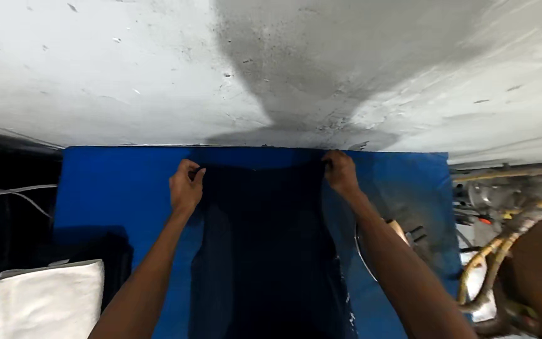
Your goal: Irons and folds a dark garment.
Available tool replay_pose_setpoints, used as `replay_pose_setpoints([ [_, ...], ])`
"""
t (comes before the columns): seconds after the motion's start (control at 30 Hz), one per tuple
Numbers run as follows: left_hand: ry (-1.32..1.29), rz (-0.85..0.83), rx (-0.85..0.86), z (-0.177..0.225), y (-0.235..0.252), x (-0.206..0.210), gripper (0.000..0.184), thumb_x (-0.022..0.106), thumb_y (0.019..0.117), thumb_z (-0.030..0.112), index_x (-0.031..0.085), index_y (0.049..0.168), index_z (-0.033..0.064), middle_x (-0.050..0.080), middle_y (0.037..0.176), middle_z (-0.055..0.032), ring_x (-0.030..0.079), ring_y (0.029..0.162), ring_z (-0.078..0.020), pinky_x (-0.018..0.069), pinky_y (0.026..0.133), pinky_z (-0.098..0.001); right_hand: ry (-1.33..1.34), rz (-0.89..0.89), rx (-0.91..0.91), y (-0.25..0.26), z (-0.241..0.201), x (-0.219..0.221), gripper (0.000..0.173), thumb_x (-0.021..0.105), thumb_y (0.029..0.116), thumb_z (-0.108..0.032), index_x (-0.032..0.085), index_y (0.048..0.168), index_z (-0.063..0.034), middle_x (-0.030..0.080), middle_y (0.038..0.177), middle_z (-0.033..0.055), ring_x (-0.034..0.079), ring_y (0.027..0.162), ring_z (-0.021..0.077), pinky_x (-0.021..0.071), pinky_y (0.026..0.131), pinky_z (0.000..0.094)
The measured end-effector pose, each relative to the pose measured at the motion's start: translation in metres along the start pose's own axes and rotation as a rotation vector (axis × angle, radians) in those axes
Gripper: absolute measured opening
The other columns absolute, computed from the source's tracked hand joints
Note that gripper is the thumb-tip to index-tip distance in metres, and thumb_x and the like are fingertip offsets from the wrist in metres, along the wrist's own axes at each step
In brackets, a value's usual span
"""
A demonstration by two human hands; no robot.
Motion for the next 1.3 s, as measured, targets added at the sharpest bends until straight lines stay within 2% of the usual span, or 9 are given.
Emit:
replay_pose_setpoints([
  [0.17, 0.032, -0.115, 0.071, 0.007, -0.030, 0.012, 0.037, 0.065, 0.1011, 0.024, 0.059, 0.128, -0.0010, 0.067, 0.117, -0.0222, 0.068, 0.102, -0.0328, 0.0550, 0.091, -0.0525, -0.018, -0.100, 0.007, -0.060, -0.035, 0.004, 0.032, 0.067, 0.0951, -0.005, 0.063, 0.126, 0.0004, 0.062, 0.126, 0.0226, 0.068, 0.104, 0.0389, 0.0587, 0.087, 0.0566],
  [0.27, 0.051, -0.116, 0.112, -0.011, -0.077, -0.005, 0.056, 0.061, 0.1019, 0.034, 0.047, 0.144, -0.0005, 0.059, 0.136, -0.0221, 0.063, 0.118, -0.0331, 0.0545, 0.095, -0.0495, -0.129, -0.279, 0.098, -0.135, -0.036, 0.005, 0.033, 0.056, 0.1041, -0.028, 0.068, 0.128, -0.0085, 0.072, 0.116, 0.0172, 0.072, 0.100, 0.0375, 0.0567, 0.084, 0.0604],
  [0.43, 0.226, -0.196, -0.123, -0.077, -0.186, -0.023, 0.056, 0.054, 0.1054, 0.040, 0.054, 0.138, -0.0057, 0.067, 0.121, -0.0240, 0.066, 0.110, -0.0387, 0.0524, 0.098, -0.0561, -0.129, -0.619, 0.382, -0.248, 0.004, 0.036, 0.051, 0.060, 0.1007, -0.050, 0.064, 0.133, -0.0111, 0.073, 0.103, 0.0215, 0.070, 0.098, 0.0448, 0.0532, 0.083, 0.0668],
  [0.7, 0.151, -0.204, -0.291, -0.110, -0.229, -0.013, 0.034, 0.068, 0.0994, 0.025, 0.066, 0.112, -0.0061, 0.068, 0.106, -0.0228, 0.067, 0.097, -0.0351, 0.0533, 0.090, -0.0535, 0.100, -0.465, 0.430, -0.262, 0.028, 0.028, 0.033, 0.062, 0.1027, -0.030, 0.068, 0.116, -0.0005, 0.072, 0.097, 0.0196, 0.071, 0.091, 0.0366, 0.0559, 0.086, 0.0584],
  [0.83, 0.081, -0.103, -0.360, -0.114, -0.234, -0.020, 0.033, 0.067, 0.1006, 0.024, 0.066, 0.116, -0.0055, 0.068, 0.106, -0.0234, 0.067, 0.098, -0.0363, 0.0520, 0.091, -0.0553, 0.144, -0.306, 0.435, -0.258, 0.044, 0.007, 0.030, 0.064, 0.1016, -0.027, 0.068, 0.113, 0.0004, 0.071, 0.093, 0.0182, 0.070, 0.086, 0.0346, 0.0559, 0.082, 0.0565],
  [0.97, 0.155, 0.015, -0.292, -0.110, -0.250, -0.015, 0.040, 0.068, 0.0992, 0.025, 0.064, 0.125, -0.0045, 0.070, 0.111, -0.0227, 0.068, 0.102, -0.0370, 0.0534, 0.093, -0.0564, 0.022, -0.235, 0.502, -0.271, 0.031, 0.011, 0.031, 0.057, 0.1047, -0.026, 0.065, 0.126, -0.0049, 0.072, 0.111, 0.0209, 0.070, 0.103, 0.0411, 0.0545, 0.088, 0.0616],
  [1.13, 0.183, -0.063, -0.347, -0.116, -0.327, -0.012, 0.052, 0.062, 0.1022, 0.032, 0.055, 0.136, -0.0071, 0.064, 0.124, -0.0287, 0.064, 0.115, -0.0435, 0.0498, 0.100, -0.0593, -0.072, 0.189, 0.138, -0.334, -0.027, -0.010, 0.026, 0.055, 0.0999, -0.009, 0.070, 0.117, 0.0013, 0.070, 0.114, 0.0212, 0.072, 0.098, 0.0372, 0.0610, 0.080, 0.0512],
  [1.2, 0.198, -0.098, -0.335, -0.122, -0.362, -0.010, 0.051, 0.062, 0.1020, 0.029, 0.056, 0.134, -0.0104, 0.061, 0.128, -0.0327, 0.059, 0.122, -0.0475, 0.0467, 0.105, -0.0598, -0.053, 0.253, -0.082, -0.375, -0.041, 0.006, 0.026, 0.056, 0.0907, 0.003, 0.073, 0.110, -0.0005, 0.072, 0.112, 0.0172, 0.071, 0.105, 0.0355, 0.0599, 0.087, 0.0503],
  [1.3, 0.178, -0.108, -0.338, -0.139, -0.393, -0.011, 0.045, 0.063, 0.1015, 0.026, 0.063, 0.125, -0.0122, 0.065, 0.121, -0.0328, 0.062, 0.117, -0.0470, 0.0465, 0.105, -0.0587, -0.081, 0.227, -0.265, -0.427, -0.036, 0.045, 0.043, 0.050, 0.0898, 0.002, 0.070, 0.127, -0.0073, 0.066, 0.138, 0.0105, 0.060, 0.132, 0.0328, 0.0463, 0.110, 0.0554],
])
Point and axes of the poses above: each hand's wrist, its own y-axis towards the middle knuckle, its own x-axis out of the palm, z = x × y, the point moved 10 cm from there along y, towards the middle knuckle
